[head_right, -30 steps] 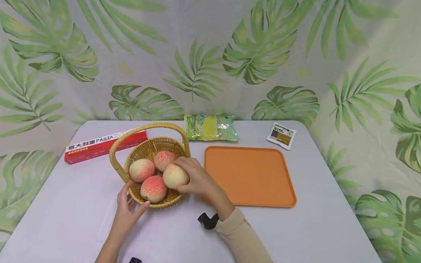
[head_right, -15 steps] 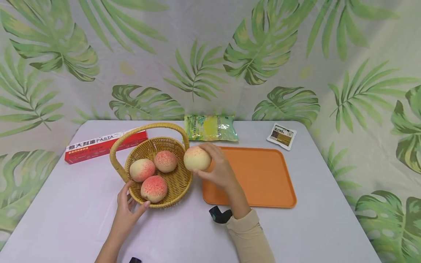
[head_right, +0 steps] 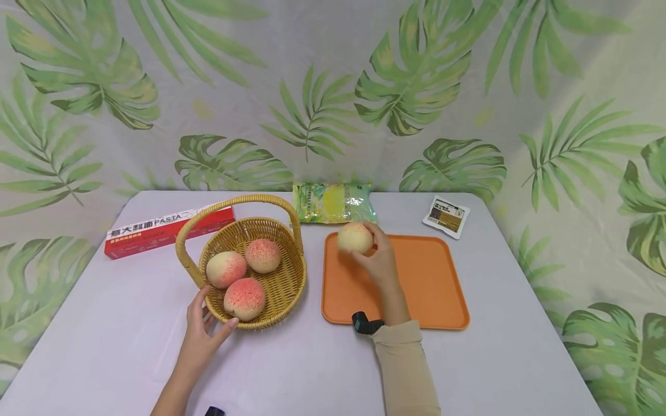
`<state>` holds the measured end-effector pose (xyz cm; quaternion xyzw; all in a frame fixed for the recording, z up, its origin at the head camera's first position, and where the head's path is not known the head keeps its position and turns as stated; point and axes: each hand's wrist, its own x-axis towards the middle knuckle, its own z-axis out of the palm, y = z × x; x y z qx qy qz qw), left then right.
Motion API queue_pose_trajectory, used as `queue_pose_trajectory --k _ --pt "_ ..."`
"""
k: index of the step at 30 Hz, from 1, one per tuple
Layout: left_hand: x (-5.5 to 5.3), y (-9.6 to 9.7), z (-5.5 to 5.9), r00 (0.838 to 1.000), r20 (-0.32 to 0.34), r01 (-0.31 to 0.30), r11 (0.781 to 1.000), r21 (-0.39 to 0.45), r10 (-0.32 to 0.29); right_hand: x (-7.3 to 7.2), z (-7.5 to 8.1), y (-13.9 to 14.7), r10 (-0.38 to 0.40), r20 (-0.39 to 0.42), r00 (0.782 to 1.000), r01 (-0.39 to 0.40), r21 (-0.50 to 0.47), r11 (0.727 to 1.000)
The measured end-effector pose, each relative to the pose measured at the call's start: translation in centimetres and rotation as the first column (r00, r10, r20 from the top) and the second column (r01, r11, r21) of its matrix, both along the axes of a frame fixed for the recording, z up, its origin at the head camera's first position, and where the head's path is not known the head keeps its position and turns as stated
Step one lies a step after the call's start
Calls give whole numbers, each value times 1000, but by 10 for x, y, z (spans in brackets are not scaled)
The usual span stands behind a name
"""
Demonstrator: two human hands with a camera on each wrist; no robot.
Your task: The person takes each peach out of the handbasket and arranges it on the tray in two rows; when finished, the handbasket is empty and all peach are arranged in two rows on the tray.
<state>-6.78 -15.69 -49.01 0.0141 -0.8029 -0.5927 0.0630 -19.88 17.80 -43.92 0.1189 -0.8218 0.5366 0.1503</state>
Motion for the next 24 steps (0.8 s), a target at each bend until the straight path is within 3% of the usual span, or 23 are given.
queue_pose_trajectory --k 5,9,17,24 --pt "0 0 0 1000 4 -4 1000 5 4 -13 -28 13 -29 98 995 28 15 999" --pt "0 0 0 1000 10 -4 1000 8 4 -18 -44 18 -35 124 992 32 25 999" --pt "0 1 0 1000 12 -3 1000 2 3 -21 -55 20 17 178 984 -5 -65 998" --pt "0 0 0 1000 7 -4 1000 5 4 -23 -56 19 66 197 978 -52 -77 996"
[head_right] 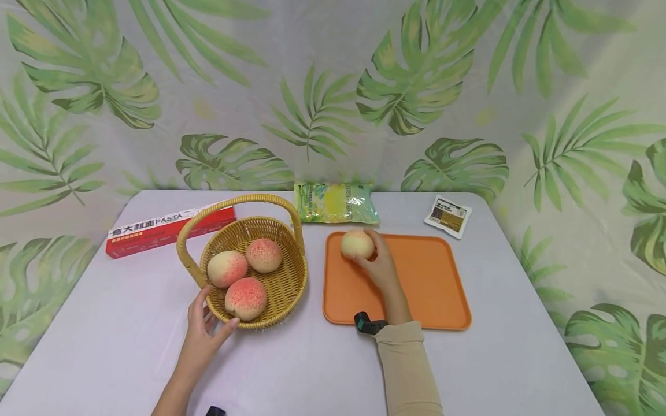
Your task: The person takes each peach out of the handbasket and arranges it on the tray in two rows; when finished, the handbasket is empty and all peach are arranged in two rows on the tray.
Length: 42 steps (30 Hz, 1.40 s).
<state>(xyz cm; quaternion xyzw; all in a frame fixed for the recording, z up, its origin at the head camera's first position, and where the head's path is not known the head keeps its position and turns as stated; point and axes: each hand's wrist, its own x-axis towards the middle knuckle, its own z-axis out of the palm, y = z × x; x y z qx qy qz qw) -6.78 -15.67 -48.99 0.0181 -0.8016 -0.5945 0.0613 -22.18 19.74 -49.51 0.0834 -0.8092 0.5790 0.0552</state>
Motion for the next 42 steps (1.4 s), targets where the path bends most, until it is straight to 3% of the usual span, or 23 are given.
queue_pose_trajectory --k 13,19,22,25,29,32,37,42 --pt "0 0 0 1000 -15 9 1000 18 -9 3 4 -1 -15 18 1000 14 35 999" --pt "3 3 11 1000 -16 22 999 28 -21 14 26 -8 -7 58 998 7 9 1000" --pt "3 3 11 1000 -5 20 999 30 -20 11 19 -5 -17 60 998 16 13 1000" --pt "1 0 1 1000 -10 14 1000 25 -14 5 6 -1 -28 53 998 27 17 999" --pt "0 0 0 1000 -11 12 1000 25 -12 6 8 -1 -25 21 999 24 29 999" --pt "1 0 1 1000 -7 9 1000 25 -9 11 20 -3 -9 -16 1000 9 10 1000" --pt "1 0 1 1000 -7 8 1000 25 -7 27 53 -13 10 -99 995 -11 -11 1000" --pt "1 0 0 1000 -12 13 1000 28 -13 37 80 -23 36 -219 975 -38 -4 999"
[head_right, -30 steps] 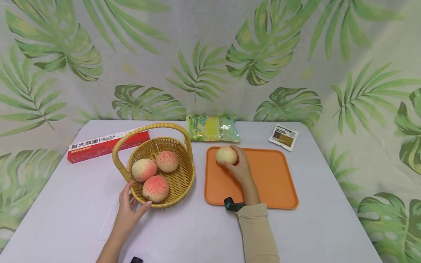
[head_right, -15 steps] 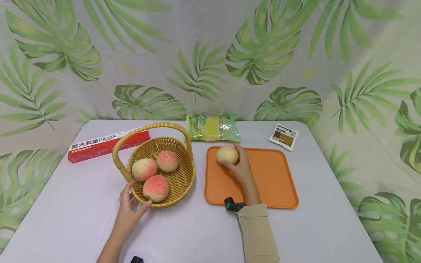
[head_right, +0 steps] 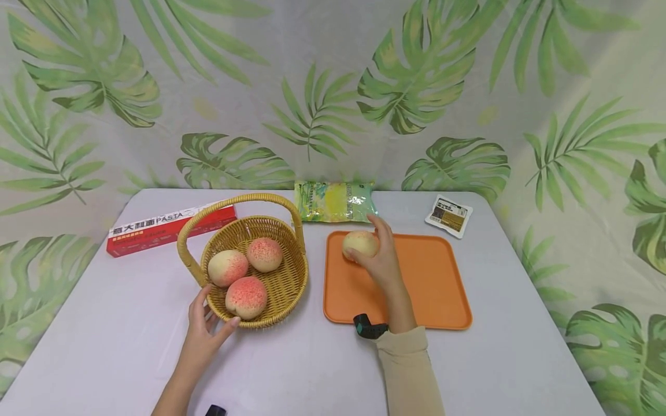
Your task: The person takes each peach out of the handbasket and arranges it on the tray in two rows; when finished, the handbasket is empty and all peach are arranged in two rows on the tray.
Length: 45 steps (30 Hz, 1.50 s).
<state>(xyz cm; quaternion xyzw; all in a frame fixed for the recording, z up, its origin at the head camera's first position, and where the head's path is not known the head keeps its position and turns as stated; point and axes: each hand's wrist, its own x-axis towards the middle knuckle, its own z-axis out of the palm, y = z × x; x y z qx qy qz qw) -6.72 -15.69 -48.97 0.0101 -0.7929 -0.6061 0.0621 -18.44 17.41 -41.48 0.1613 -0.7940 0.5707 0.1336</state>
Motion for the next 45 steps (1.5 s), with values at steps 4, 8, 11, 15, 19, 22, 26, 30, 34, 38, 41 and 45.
queue_pose_trajectory --k 4,8,11,15,19,22,26,30,34,38,41,45 --pt "0 0 0 1000 -1 3 1000 4 -3 12 24 -13 67 -116 991 -71 -33 997" --pt "0 0 0 1000 3 0 1000 2 0 27 44 -32 170 -197 966 -177 -19 984" --pt "0 0 0 1000 3 -4 1000 -2 4 36 51 -47 237 -214 948 -237 28 971" --pt "0 0 0 1000 -1 -4 1000 1 4 42 51 -67 314 -170 934 -307 69 949" --pt "0 0 0 1000 -4 -4 1000 5 4 42 43 -84 380 -94 920 -371 102 923" --pt "0 0 0 1000 -5 -4 1000 9 4 42 35 -94 415 -70 907 -403 143 904" --pt "-1 0 0 1000 -6 -2 1000 12 2 43 26 -105 435 -4 901 -428 167 888" --pt "-1 0 0 1000 -3 -2 1000 7 2 43 18 -112 447 52 893 -448 186 874" --pt "0 0 0 1000 -5 -2 1000 0 2 41 14 -116 468 46 883 -465 224 856" --pt "0 0 1 1000 -4 1 1000 1 -1 39 10 -118 479 73 875 -482 245 841" --pt "0 0 1 1000 -1 0 1000 0 0 33 -3 -120 487 82 870 -490 264 831" --pt "0 0 0 1000 -2 -3 1000 -3 3 22 -22 -121 499 80 863 -498 305 812"
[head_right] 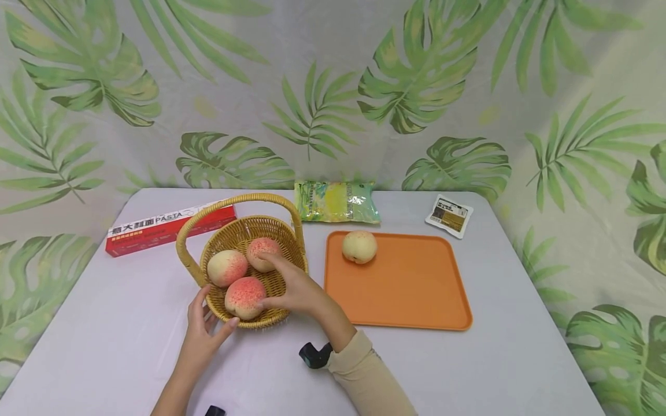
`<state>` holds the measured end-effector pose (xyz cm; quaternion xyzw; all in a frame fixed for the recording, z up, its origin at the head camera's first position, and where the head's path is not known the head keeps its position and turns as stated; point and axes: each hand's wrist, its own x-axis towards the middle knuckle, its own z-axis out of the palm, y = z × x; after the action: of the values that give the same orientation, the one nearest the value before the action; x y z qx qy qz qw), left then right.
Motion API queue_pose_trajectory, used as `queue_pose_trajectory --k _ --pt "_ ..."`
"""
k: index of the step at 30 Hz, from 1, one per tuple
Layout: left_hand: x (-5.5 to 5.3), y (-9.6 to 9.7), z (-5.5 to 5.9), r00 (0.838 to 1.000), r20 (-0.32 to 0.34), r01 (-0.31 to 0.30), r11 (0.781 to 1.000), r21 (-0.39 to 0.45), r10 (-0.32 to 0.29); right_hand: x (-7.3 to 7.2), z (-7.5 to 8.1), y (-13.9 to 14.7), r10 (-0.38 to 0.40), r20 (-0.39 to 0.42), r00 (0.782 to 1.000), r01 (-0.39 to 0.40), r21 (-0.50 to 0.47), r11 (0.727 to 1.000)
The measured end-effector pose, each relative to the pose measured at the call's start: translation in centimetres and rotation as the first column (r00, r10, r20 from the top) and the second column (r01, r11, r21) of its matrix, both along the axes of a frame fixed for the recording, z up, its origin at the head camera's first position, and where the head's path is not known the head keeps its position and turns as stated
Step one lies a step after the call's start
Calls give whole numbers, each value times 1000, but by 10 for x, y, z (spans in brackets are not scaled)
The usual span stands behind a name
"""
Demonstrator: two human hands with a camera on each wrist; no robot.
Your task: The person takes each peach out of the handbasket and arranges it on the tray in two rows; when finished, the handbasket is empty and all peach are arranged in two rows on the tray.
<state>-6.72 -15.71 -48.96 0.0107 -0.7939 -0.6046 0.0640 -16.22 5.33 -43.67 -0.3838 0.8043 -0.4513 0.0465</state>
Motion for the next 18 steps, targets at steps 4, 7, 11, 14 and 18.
queue_pose_trajectory --k 4,7,11,14,18 --pt "0 0 1 1000 0 -1 1000 -2 1 -5 -3 -1 29 -5 1000 -29 32 999" --pt "0 0 1 1000 1 -2 1000 -4 2 -8 -3 -3 51 -3 999 -51 54 997" --pt "1 0 1 1000 -2 -2 1000 -5 2 -11 -3 -5 92 -3 996 -92 62 994" --pt "1 1 1 1000 -6 -2 1000 -2 2 -13 -4 -7 130 -19 991 -128 62 990" --pt "0 1 1 1000 -8 -1 1000 -1 1 -14 -3 -9 147 -20 989 -144 95 985"
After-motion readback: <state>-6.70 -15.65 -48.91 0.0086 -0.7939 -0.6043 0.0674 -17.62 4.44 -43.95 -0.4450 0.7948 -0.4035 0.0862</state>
